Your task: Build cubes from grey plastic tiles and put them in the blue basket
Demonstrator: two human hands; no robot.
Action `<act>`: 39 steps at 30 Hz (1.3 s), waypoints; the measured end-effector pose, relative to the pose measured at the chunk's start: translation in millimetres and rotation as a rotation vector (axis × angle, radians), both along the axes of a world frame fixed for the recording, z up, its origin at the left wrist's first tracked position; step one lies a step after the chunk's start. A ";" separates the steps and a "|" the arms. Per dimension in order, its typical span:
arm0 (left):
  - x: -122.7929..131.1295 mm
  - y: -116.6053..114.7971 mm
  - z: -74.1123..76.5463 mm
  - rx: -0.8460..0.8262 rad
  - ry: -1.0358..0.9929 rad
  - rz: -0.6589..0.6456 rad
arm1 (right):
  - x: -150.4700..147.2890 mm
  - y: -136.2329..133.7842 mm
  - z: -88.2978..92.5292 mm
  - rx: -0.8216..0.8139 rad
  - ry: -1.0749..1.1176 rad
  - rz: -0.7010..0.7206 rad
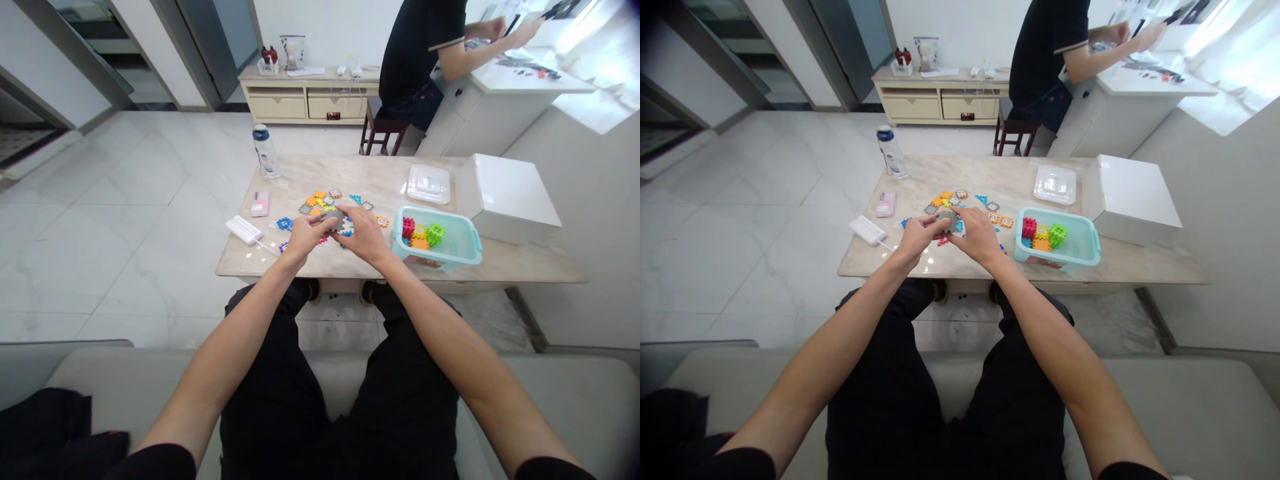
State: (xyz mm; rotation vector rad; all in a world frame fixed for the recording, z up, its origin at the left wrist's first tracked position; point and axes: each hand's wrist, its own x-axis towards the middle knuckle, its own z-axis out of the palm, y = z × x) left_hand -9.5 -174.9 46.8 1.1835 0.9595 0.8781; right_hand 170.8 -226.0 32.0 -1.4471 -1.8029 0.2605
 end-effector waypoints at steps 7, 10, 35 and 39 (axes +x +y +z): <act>-10.7 11.9 4.6 -0.296 -0.163 -0.004 | -1.1 -1.4 9.3 -0.259 0.436 0.096; -14.9 15.3 6.3 -0.379 -0.180 -0.030 | 0.3 0.0 10.1 -0.256 0.491 0.061; -5.4 17.1 -30.7 -0.199 0.192 -0.097 | 0.0 16.3 -26.7 -0.856 1.010 0.014; -10.2 24.3 -27.4 -0.211 0.252 -0.124 | -4.9 19.4 -24.8 -0.886 0.989 -0.050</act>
